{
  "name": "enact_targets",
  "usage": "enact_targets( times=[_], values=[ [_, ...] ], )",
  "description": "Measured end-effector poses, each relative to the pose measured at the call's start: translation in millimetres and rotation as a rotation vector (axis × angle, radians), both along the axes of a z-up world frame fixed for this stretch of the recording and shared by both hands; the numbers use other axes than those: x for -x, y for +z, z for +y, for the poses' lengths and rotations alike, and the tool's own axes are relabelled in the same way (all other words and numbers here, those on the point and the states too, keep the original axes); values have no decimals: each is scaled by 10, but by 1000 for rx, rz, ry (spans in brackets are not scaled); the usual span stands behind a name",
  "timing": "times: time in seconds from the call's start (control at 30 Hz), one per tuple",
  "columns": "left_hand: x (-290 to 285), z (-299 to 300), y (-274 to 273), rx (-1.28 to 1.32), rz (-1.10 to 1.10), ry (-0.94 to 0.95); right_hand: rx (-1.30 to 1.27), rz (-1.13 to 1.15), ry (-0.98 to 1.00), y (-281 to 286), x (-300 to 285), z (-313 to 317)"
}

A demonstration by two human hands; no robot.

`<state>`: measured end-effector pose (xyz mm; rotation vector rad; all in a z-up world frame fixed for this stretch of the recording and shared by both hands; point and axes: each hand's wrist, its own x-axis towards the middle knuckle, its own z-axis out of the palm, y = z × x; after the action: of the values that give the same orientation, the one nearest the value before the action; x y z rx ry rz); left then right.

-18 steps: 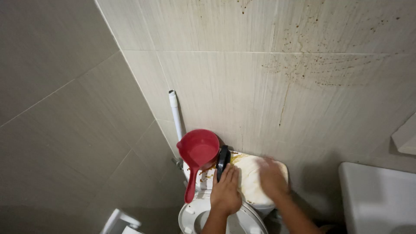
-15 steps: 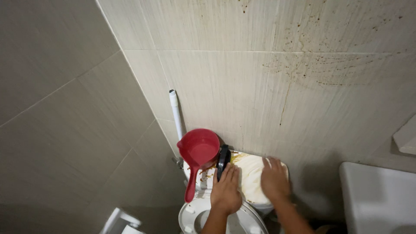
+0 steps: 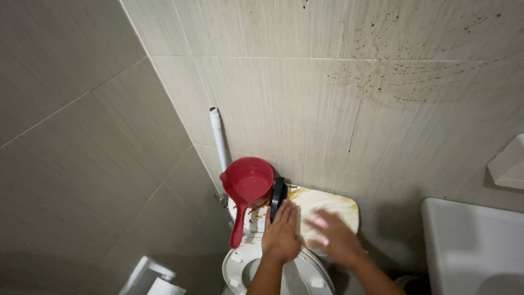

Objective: The person scrubs the top of a toilet tank with a brush, then pours water from a red scoop onto the tank to rinse it. They refill the scoop at the sink and pour more water onto the tank before placing the scoop and brush on the sink.

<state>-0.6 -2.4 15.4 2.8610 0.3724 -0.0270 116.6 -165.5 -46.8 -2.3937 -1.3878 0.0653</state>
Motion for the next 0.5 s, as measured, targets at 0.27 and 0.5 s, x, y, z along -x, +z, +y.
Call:
enact_targets(
  times=[0.27, 0.5],
  values=[
    [-20, 13, -77, -13, -25, 0, 21, -31, -451, -106, -202, 291],
    [-61, 41, -283, 13, -112, 26, -40, -76, 163, -292, 28, 461]
  ],
)
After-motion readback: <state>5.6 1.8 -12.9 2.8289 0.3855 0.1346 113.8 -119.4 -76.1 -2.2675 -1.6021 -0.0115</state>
